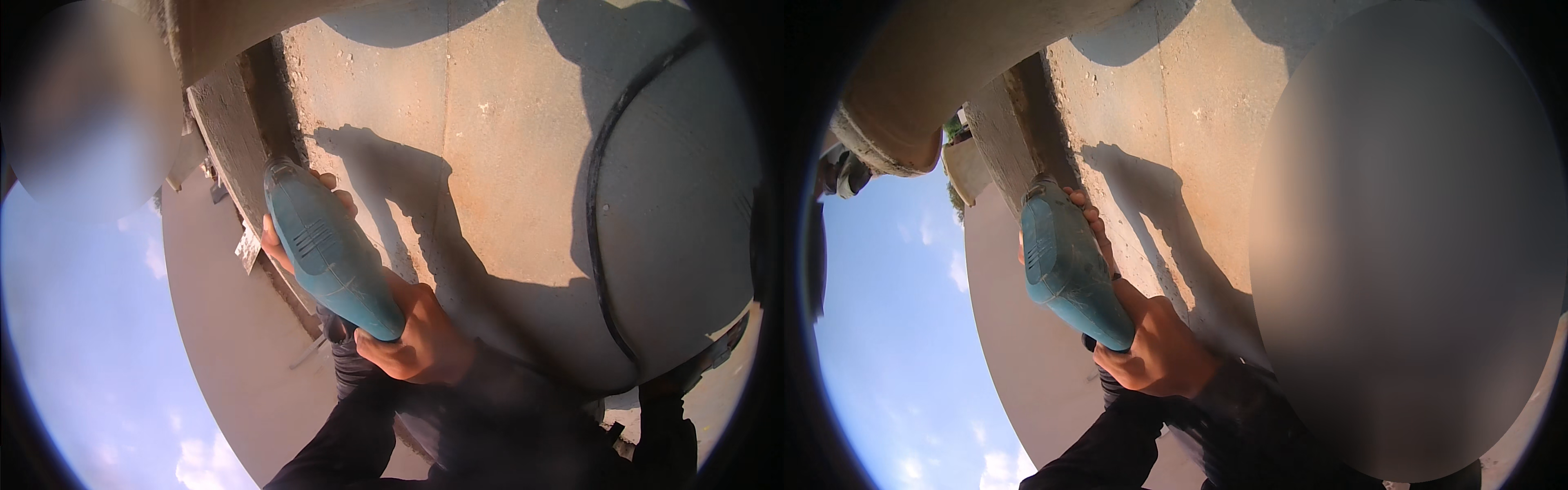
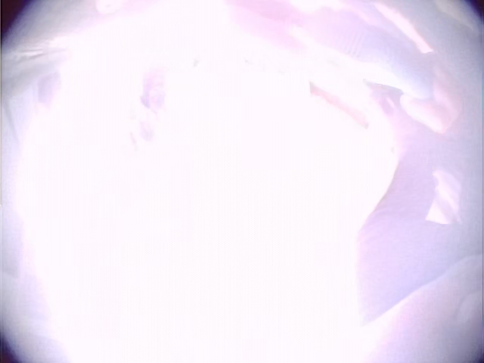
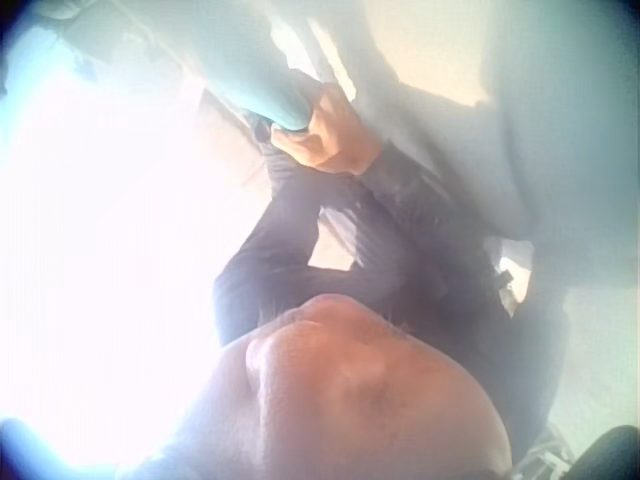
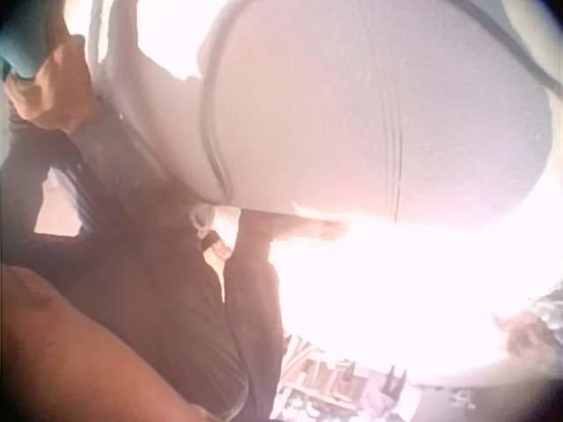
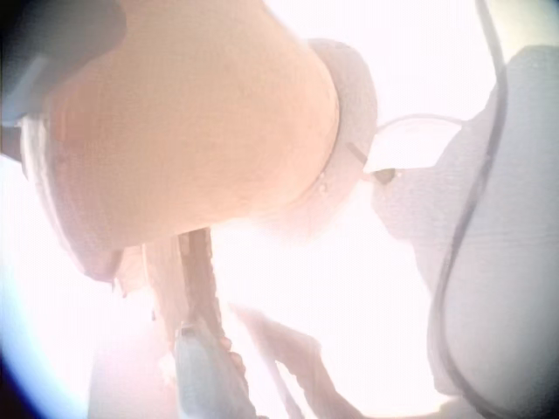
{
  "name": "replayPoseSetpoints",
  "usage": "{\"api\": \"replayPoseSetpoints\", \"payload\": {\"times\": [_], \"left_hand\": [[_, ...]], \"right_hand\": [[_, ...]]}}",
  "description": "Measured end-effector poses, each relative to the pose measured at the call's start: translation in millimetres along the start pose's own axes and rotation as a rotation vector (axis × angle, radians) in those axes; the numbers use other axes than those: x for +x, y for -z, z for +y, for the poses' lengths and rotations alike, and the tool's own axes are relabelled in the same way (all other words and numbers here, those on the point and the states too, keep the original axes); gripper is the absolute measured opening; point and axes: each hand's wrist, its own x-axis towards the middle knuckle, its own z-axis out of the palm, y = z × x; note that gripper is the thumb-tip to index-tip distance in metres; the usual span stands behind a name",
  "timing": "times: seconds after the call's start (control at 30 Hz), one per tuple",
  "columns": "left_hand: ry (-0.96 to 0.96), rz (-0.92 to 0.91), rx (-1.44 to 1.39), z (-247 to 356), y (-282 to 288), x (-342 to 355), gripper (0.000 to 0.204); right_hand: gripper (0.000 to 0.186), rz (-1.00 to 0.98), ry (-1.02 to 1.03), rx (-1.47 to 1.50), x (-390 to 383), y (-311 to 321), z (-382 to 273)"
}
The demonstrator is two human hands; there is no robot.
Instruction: The person uses a teal corded power drill to bore holes into a concrete ledge at a construction site. The person positions the drill against the concrete surface and operates it to create multiple holes while another worker is visible in the background.
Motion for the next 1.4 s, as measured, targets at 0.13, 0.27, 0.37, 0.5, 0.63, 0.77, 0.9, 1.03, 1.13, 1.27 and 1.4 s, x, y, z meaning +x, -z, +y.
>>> {"api": "replayPoseSetpoints", "payload": {"times": [0.13,0.27,0.37,0.5,0.63,0.77,0.9,1.03,1.13,1.27,1.4], "left_hand": [[0.197,-0.338,-0.079,15.3,12.0,9.0,0.06],[0.1,-0.165,0.077,10.1,29.5,9.0,0.061],[0.05,-0.095,0.051,11.3,28.5,10.2,0.056],[0.147,-0.193,-0.054,13.2,19.7,11.0,0.054],[0.122,-0.156,-0.012,8.1,16.5,7.4,0.055],[0.092,-0.13,0.023,7.3,19.5,2.9,0.056],[0.076,-0.12,0.028,8.2,20.4,0.8,0.057],[0.092,-0.131,0.028,8.5,21.7,-0.5,0.059],[0.086,-0.114,0.035,1.6,20.4,0.8,0.059],[0.06,-0.12,0.028,13.2,23.0,2.4,0.061],[0.049,-0.089,0.06,7.7,19.2,1.1,0.062]], "right_hand": [[0.033,0.031,0.11,-0.078,2.4,-4.4,-5.4],[0.027,0.089,0.209,-0.131,-3.0,-5.7,1.3],[0.027,0.079,0.246,-0.187,-0.3,-5.1,0.0],[0.024,0.05,-0.032,0.048,8.0,-2.2,-14.5],[0.021,0.034,0.07,-0.035,-0.2,-8.1,-0.7],[0.023,0.082,0.116,0.016,-0.3,-9.7,3.1],[0.026,0.046,0.052,0.012,2.0,-10.9,0.8],[0.03,0.09,0.061,0.02,-5.8,-16.1,0.9],[0.032,0.078,-0.012,0.025,3.0,-8.6,5.9],[0.028,0.024,0.106,-0.081,3.3,-8.9,0.9],[0.031,0.046,0.05,0.002,-1.4,-5.2,6.5]]}}
